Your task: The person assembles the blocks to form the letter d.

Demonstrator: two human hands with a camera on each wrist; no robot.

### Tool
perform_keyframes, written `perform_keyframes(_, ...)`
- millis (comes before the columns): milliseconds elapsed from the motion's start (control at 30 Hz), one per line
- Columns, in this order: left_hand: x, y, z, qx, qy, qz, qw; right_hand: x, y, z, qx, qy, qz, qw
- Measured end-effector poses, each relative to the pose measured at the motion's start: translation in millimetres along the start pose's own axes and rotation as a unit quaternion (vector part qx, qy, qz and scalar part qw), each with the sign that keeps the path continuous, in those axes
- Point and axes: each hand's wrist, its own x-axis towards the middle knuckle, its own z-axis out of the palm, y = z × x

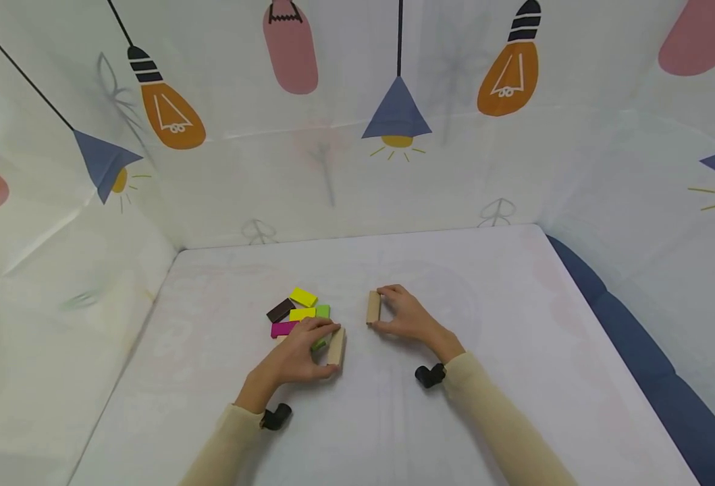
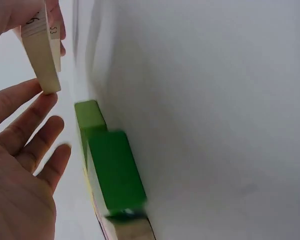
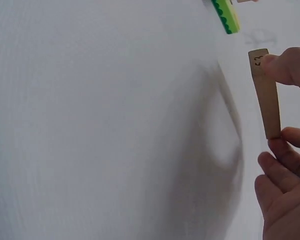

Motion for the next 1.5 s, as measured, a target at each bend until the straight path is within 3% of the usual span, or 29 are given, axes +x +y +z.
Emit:
perform_keyframes(233, 13.4, 16.7, 7.9, -0.059, 0.01, -0.005, 0.9982, -7.1, 9.0, -11.9, 0.006, 0.031, -0.006, 0.9995)
perform_keyframes(600, 33.8, 40.4, 23.1, -0.092, 0.033, 0.019, 0.995, -14.8, 15.2, -32.2, 0.036, 0.062, 0.016, 0.9973)
perform_keyframes(933, 43.5, 55.1, 38.6, -0.077, 0.034, 0.03, 0.996, -18.0, 15.8, -42.1, 0.045, 0.075, 0.02, 0.996)
perform_keyframes(1233, 56.1, 62.4, 56.9, -0.025, 0.011, 0.006, 0.9996, -20.1, 26.3, -41.8, 0.064, 0.074, 0.026, 0.9949)
perform_keyframes(1500, 71.9, 68.1, 62.9, 0.002, -0.005, -0.039, 0.9992, -21.1, 35.1, -39.6, 0.071, 0.072, 0.03, 0.9944)
